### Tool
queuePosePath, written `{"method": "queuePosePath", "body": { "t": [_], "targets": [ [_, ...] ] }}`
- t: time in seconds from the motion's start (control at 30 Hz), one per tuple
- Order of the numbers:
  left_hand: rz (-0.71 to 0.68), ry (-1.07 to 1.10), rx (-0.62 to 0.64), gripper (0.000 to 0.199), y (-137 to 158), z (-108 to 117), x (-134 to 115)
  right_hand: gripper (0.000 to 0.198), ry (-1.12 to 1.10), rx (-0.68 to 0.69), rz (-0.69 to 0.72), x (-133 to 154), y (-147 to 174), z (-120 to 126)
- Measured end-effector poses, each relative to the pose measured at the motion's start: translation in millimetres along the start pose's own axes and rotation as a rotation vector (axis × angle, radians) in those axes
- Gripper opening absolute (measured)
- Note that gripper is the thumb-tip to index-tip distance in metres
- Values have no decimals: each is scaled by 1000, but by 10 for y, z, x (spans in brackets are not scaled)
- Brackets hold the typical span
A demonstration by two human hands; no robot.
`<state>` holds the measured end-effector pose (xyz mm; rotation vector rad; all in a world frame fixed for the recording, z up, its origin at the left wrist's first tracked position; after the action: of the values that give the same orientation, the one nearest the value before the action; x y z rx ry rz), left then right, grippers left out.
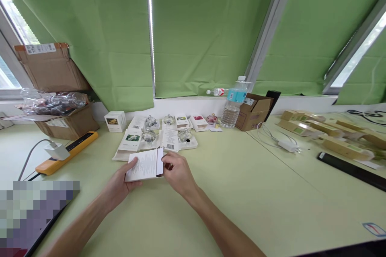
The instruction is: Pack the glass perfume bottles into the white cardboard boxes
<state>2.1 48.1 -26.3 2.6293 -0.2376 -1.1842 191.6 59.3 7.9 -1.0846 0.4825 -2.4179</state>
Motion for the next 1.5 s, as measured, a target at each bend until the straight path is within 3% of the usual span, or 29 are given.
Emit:
{"method": "queuePosePath", "body": {
  "t": [0.3, 0.57, 0.77, 0.93, 1.03, 1.17, 1.23, 1.33, 1.5],
  "targets": [
    [0, 16, 12, 39, -5, 9, 20, 14, -22, 17, -32, -13, 5, -24],
    [33, 25, 53, 42, 38, -50, 21, 14, 14, 58, -26, 6, -41, 105],
    [-4, 95, -13, 38, -2, -14, -26, 22, 97, -61, -36, 64, -50, 181],
    [-57, 147, -41, 36, -32, 20, -95, 35, 105, -131, -175, 45, -52, 234],
    [-91, 155, -22, 35, -39, 22, -111, 47, 39, -32, -265, -11, -47, 207],
    [-92, 141, -23, 34, -52, 35, -103, 50, -182, 323, -337, -63, 15, 5],
    [-96, 140, -13, 35, -55, 35, -98, 49, -302, 416, -389, -56, 65, -118],
    [-93, 143, 50, 37, -40, 2, -89, 47, -440, 441, -432, -4, 121, -282],
    [-71, 149, 124, 39, 2, -69, -68, 42, -509, 275, -459, 39, 120, -346]
  ]
}}
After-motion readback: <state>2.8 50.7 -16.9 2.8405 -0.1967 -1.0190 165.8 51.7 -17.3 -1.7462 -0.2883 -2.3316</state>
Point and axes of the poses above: each hand's wrist, its own y-axis away from the middle knuckle, its own z-axis out of the back of the hand, x = y × z, the point moved 3 cm from there along -y, towards the middle knuckle, and after that the axes turned 15 degrees about y, right-handed, at the moved point
